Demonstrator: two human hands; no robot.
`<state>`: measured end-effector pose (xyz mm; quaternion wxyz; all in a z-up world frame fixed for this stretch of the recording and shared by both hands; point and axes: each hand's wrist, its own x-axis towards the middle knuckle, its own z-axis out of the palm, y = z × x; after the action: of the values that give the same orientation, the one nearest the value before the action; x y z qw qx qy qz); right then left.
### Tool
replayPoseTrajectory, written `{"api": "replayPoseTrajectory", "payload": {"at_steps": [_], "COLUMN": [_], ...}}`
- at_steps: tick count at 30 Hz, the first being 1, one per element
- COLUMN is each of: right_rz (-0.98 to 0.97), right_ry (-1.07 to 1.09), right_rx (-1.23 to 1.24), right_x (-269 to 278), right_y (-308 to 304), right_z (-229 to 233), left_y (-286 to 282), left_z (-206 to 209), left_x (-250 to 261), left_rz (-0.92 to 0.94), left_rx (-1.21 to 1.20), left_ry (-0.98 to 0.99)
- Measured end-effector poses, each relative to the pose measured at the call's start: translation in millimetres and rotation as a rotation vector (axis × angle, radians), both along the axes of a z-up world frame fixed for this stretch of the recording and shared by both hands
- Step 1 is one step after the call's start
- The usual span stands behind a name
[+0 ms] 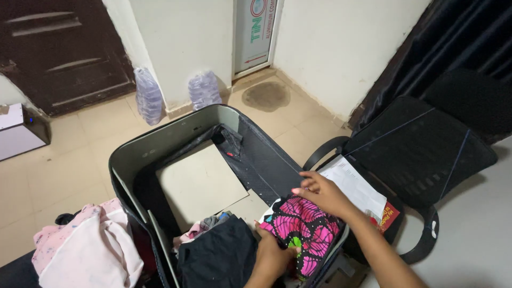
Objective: The person is packing various items of clothing and personal belongings into a suitcase on the floor.
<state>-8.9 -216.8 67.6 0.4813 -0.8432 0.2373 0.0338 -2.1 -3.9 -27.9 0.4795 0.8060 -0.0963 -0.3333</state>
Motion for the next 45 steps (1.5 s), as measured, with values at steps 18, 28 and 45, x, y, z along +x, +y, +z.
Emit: {"api": "replayPoseTrajectory", "payload": {"at_steps": [18, 28, 45], "right_rz": [0.514, 0.629, 0.799], "right_ry": [-0.222, -0.027, 0.179], "right_rx": [-0.735, -0.525, -0.663], "right_x": [-23.9, -17.8, -26.5], "right_y": [48.2, 15.6, 19.4], "right_z": [-18.9, -10.0, -7.9], "left_y": [3.5, 1.0, -41.6], "left_z": [72.1, 83.6, -31.9], "left_x": [-19.8, -10.0, -38.8], "left_rz": [-0.276, -0.572, -0.264], "left_rx": [0.211, 0.466, 0.534], "left_ry": [-0.434, -0.36, -0.899]}}
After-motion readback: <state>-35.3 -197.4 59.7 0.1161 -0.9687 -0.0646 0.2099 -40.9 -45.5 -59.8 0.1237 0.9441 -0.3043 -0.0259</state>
